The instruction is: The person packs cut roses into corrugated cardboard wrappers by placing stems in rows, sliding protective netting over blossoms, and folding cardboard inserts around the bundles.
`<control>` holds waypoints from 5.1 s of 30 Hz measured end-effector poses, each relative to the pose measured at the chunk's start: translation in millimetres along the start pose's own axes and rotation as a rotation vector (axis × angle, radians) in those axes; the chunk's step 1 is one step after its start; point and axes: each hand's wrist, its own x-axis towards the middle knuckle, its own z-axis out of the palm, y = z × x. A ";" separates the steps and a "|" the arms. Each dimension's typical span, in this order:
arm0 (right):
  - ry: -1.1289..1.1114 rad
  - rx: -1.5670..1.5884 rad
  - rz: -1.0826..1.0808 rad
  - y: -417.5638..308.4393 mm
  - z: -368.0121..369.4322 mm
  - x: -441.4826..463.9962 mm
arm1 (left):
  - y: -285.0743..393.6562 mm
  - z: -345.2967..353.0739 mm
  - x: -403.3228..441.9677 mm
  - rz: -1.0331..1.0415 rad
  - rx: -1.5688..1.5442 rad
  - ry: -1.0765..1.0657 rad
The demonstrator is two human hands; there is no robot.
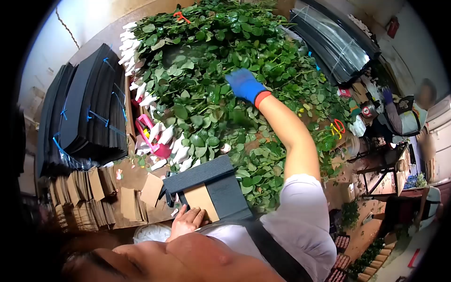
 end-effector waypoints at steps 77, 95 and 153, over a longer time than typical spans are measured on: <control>-0.909 -0.118 -0.144 -77.5 -28.4 -211.0 | -20.5 -19.7 -2.4 -0.051 -0.523 -0.034; 0.165 0.093 0.085 -66.8 -128.9 -128.1 | -16.8 -14.3 -5.8 -0.099 -0.525 0.027; -0.215 -0.146 -0.111 -44.1 -89.8 -81.6 | -13.9 3.8 0.7 -0.093 -0.537 0.288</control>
